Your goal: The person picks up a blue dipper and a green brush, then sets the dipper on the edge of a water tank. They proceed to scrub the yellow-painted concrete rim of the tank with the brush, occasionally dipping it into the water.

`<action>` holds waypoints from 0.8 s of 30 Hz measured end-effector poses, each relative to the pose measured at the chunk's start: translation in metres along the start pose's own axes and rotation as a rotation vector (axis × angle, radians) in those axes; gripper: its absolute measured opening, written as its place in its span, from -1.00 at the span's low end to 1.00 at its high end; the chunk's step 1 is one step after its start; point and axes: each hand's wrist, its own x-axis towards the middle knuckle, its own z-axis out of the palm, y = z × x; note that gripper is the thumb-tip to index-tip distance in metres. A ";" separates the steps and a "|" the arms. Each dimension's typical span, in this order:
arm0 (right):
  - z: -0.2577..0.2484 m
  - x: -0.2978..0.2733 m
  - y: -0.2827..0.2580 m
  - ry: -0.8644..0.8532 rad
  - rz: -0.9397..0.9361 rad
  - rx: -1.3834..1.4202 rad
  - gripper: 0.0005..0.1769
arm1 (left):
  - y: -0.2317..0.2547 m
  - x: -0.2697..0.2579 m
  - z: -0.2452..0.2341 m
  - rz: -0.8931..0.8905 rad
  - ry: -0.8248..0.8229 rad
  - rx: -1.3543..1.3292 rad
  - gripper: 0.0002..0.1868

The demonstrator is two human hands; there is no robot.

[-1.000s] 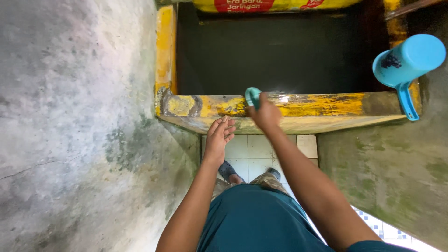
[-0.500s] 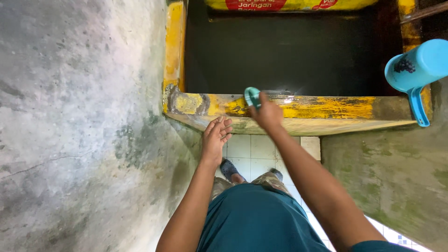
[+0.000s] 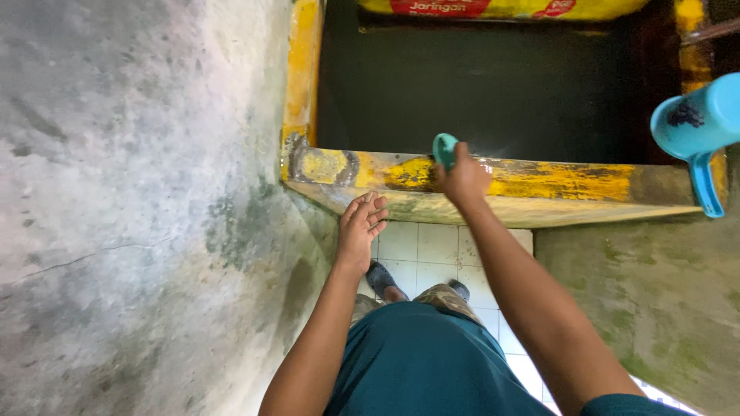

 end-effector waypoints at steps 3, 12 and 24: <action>0.020 -0.009 -0.050 -0.073 -0.051 0.050 -0.45 | 0.001 -0.001 -0.010 0.015 -0.004 -0.021 -0.57; 0.055 -0.035 -0.127 -0.162 -0.223 -0.003 -0.45 | 0.009 0.011 -0.039 0.046 0.042 -0.082 -0.59; 0.012 -0.009 -0.007 -0.040 0.015 0.000 -0.43 | 0.007 0.017 -0.021 0.006 -0.033 -0.025 -0.53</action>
